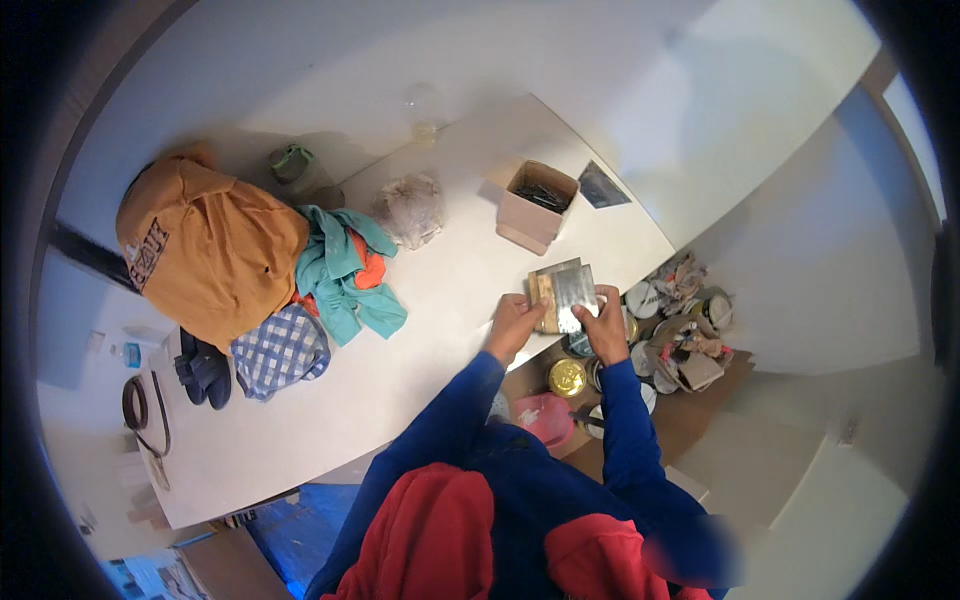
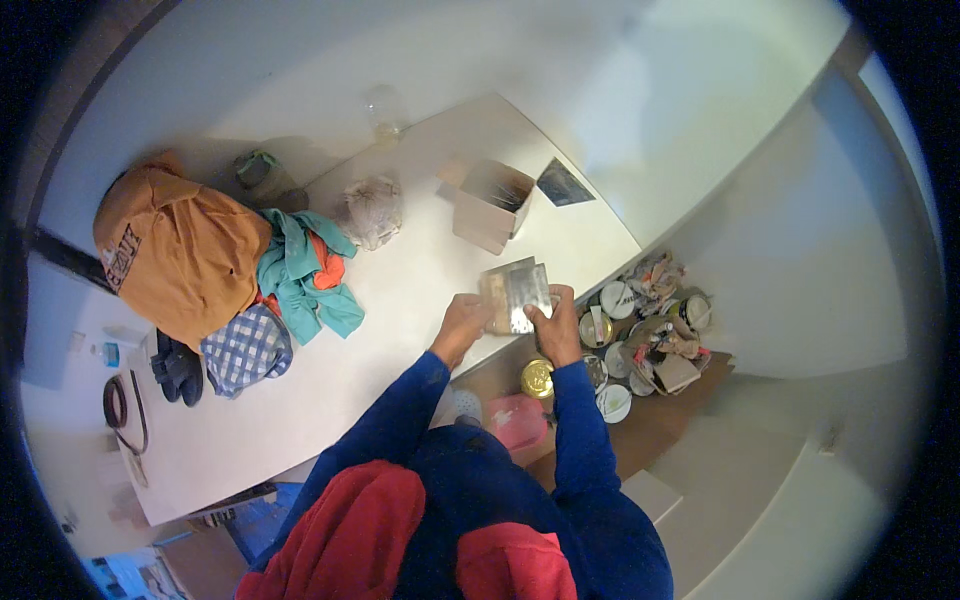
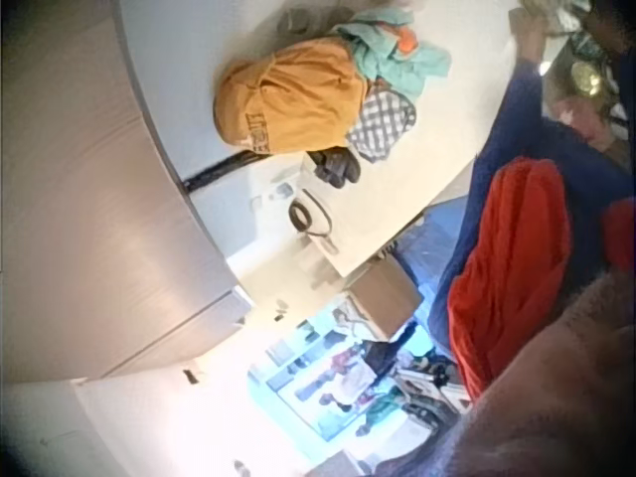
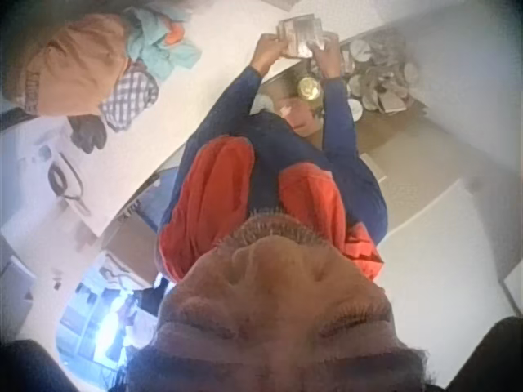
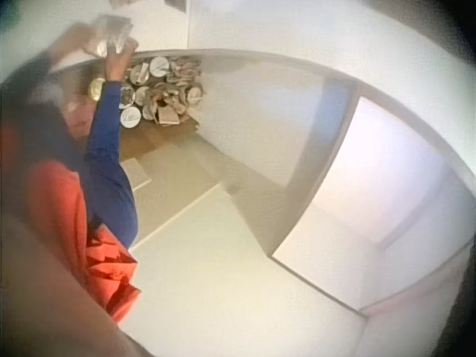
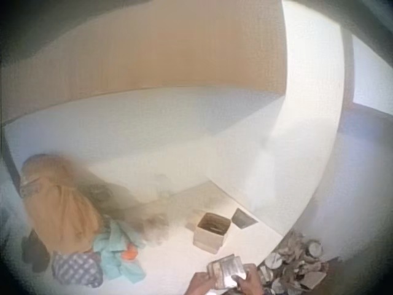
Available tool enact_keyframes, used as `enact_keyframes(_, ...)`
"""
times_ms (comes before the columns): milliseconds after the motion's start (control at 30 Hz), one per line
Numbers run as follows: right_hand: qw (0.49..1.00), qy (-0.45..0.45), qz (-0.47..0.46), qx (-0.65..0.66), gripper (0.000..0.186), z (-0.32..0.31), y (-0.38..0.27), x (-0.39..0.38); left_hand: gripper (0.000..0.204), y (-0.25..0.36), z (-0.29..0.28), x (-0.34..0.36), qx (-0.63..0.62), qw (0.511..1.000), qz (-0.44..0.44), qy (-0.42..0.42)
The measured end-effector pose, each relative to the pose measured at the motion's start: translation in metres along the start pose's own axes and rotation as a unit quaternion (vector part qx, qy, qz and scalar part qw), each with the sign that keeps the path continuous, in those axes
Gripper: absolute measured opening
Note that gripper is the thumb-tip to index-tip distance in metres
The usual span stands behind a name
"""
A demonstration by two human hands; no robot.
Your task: The person is installing a kitchen cabinet with a sink. They use a utility knife to trim the cabinet edges and a sanding block to smooth the surfaces. The person also handles a roll of tape and other tools during the process.
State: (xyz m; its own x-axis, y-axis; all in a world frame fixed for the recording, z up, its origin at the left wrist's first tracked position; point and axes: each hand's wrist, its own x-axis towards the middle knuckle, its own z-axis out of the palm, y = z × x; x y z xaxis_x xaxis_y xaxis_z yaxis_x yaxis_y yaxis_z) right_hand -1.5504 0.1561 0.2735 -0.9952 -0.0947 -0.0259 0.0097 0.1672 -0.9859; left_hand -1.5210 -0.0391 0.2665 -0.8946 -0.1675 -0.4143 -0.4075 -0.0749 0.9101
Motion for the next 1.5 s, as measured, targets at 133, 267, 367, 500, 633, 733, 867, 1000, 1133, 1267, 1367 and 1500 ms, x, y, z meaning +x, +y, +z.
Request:
enact_keyframes(133, 0.988, -0.12, -0.014, -0.092, 0.03, 0.01, -0.041, -0.014, 0.041, 0.004, -0.032, -0.051, -0.251, 0.96, 0.076, -0.103)
enact_keyframes(267, 0.958, -0.02, -0.16, -0.236, 0.036, 0.022, -0.072, 0.03, 0.039, 0.008, -0.07, -0.082, -0.25, 0.964, 0.088, -0.017)
enact_keyframes(367, 0.907, -0.021, -0.298, -0.296, 0.057, 0.03, -0.076, 0.085, 0.032, 0.015, -0.091, -0.101, -0.257, 0.955, 0.143, 0.031)
enact_keyframes(500, 0.857, -0.037, -0.27, -0.436, 0.048, 0.049, -0.057, 0.139, 0.031, 0.021, -0.119, -0.134, -0.18, 0.973, 0.125, 0.077)
enact_keyframes(633, 0.853, 0.014, -0.258, -0.453, 0.028, 0.039, -0.055, 0.166, 0.032, 0.0, -0.148, -0.187, -0.237, 0.944, 0.126, 0.19)
enact_keyframes(733, 0.849, 0.065, -0.284, -0.44, 0.021, 0.02, -0.054, 0.171, 0.034, -0.024, -0.181, -0.233, -0.241, 0.932, 0.129, 0.239)
enact_keyframes(867, 0.832, 0.1, -0.266, -0.476, 0.029, -0.018, -0.035, 0.189, 0.038, -0.058, -0.2, -0.286, -0.266, 0.907, 0.109, 0.307)
enact_keyframes(1000, 0.817, 0.011, -0.299, -0.493, 0.037, -0.058, -0.024, 0.215, 0.039, -0.078, -0.2, -0.302, -0.294, 0.898, 0.083, 0.316)
enact_keyframes(1133, 0.84, -0.009, -0.335, -0.426, 0.046, -0.088, -0.064, 0.173, 0.041, -0.08, -0.196, -0.297, -0.279, 0.923, 0.039, 0.263)
enact_keyframes(1267, 0.9, -0.069, -0.223, -0.368, 0.035, -0.095, -0.123, 0.066, 0.04, -0.071, -0.199, -0.284, -0.208, 0.954, -0.01, 0.218)
enact_keyframes(1367, 0.921, -0.096, -0.166, -0.34, 0.021, -0.074, -0.138, -0.023, 0.033, -0.065, -0.201, -0.272, -0.195, 0.965, -0.058, 0.163)
enact_keyframes(1500, 0.973, -0.12, -0.083, -0.177, 0.025, 0.014, -0.127, -0.124, 0.033, -0.057, -0.207, -0.262, -0.182, 0.963, -0.097, 0.174)
